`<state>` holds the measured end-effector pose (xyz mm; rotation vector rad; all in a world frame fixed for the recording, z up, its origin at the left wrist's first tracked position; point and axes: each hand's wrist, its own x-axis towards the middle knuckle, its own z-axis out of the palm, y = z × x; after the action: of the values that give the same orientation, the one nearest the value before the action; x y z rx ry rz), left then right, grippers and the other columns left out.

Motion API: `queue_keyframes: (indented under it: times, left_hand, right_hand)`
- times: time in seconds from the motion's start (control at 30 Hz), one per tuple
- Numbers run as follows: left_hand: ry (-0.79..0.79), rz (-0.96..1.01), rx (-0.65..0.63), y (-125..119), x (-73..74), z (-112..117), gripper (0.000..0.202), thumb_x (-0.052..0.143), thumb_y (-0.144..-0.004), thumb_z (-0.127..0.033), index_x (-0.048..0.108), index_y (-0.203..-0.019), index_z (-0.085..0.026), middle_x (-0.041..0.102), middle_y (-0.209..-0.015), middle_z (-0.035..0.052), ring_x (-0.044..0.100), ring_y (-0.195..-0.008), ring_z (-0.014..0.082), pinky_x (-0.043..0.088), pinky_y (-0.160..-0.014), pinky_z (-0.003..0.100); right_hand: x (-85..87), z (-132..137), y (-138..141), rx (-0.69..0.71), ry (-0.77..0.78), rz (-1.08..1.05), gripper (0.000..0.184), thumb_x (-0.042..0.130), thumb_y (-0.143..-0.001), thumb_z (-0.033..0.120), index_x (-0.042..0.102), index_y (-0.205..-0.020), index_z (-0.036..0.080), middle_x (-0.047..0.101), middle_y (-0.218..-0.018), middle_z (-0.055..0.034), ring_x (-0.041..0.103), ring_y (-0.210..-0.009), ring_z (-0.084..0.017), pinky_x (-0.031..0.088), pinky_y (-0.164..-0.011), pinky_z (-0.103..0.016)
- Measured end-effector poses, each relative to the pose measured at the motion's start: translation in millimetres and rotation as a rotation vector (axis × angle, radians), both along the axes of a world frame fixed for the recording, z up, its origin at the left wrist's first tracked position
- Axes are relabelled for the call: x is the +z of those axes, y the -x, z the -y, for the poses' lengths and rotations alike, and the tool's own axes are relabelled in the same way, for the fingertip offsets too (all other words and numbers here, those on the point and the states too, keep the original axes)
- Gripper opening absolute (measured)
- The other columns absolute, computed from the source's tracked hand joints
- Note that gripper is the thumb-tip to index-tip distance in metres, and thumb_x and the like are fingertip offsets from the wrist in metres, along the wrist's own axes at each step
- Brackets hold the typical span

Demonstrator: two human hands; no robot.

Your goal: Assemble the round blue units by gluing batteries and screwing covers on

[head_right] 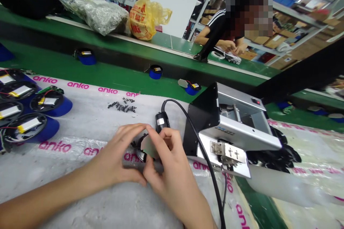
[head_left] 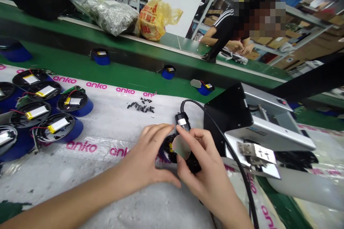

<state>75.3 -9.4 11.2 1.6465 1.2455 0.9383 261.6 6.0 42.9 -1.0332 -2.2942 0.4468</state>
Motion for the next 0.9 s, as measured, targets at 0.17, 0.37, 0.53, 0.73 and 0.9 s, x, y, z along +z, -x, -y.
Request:
queue_keyframes:
  times: [0.17,0.37,0.53,0.73,0.9]
  left_hand:
    - [-0.036,-0.082,0.020,-13,-6.2,-5,0.077,0.080,-0.078,-0.029,0.043,-0.145,-0.021,0.058,-0.132,0.0130,0.048,-0.127,0.0335,0.046,-0.105,0.049]
    - [0.114,0.002,-0.146,9,3.8,-13,0.064,0.086,-0.072,-0.029,0.059,-0.130,-0.030,0.069,-0.122,0.0039,0.068,-0.095,0.0268,0.054,-0.085,0.038]
    - [0.490,0.380,-0.142,10,5.3,-6,0.060,0.079,-0.073,-0.016,0.059,-0.128,-0.030,0.061,-0.130,0.0048,0.067,-0.061,0.0108,0.055,-0.055,0.024]
    - [0.703,0.609,-0.180,16,7.1,-8,0.048,0.066,-0.092,-0.036,0.053,-0.137,-0.026,0.073,-0.096,0.0026,0.076,-0.076,0.0168,0.062,-0.079,0.033]
    - [0.717,0.641,-0.119,11,3.2,-10,0.042,0.072,-0.089,-0.036,0.060,-0.129,-0.028,0.073,-0.102,0.0012,0.076,-0.072,0.0154,0.064,-0.072,0.029]
  right_hand:
    - [1.6,0,-2,-0.020,0.113,-0.070,0.046,0.052,-0.089,0.013,0.053,-0.132,0.028,0.046,-0.113,-0.0045,0.055,-0.104,-0.012,0.050,-0.092,-0.020]
    - [3.5,4,-13,0.023,0.405,-0.205,0.046,0.054,-0.090,0.015,0.050,-0.130,0.036,0.052,-0.119,-0.0019,0.058,-0.112,-0.013,0.050,-0.097,-0.022]
    - [1.9,8,-18,0.016,0.419,-0.144,0.049,0.055,-0.087,0.013,0.049,-0.130,0.035,0.051,-0.122,-0.0030,0.057,-0.116,-0.015,0.049,-0.100,-0.022]
    - [0.3,13,-19,0.013,0.319,-0.037,0.050,0.055,-0.086,0.015,0.047,-0.132,0.032,0.047,-0.127,-0.0042,0.056,-0.120,-0.014,0.049,-0.100,-0.018]
    - [1.7,14,-17,0.063,0.273,-0.040,0.045,0.053,-0.090,0.012,0.047,-0.131,0.030,0.043,-0.133,-0.0044,0.049,-0.131,-0.013,0.040,-0.111,-0.018]
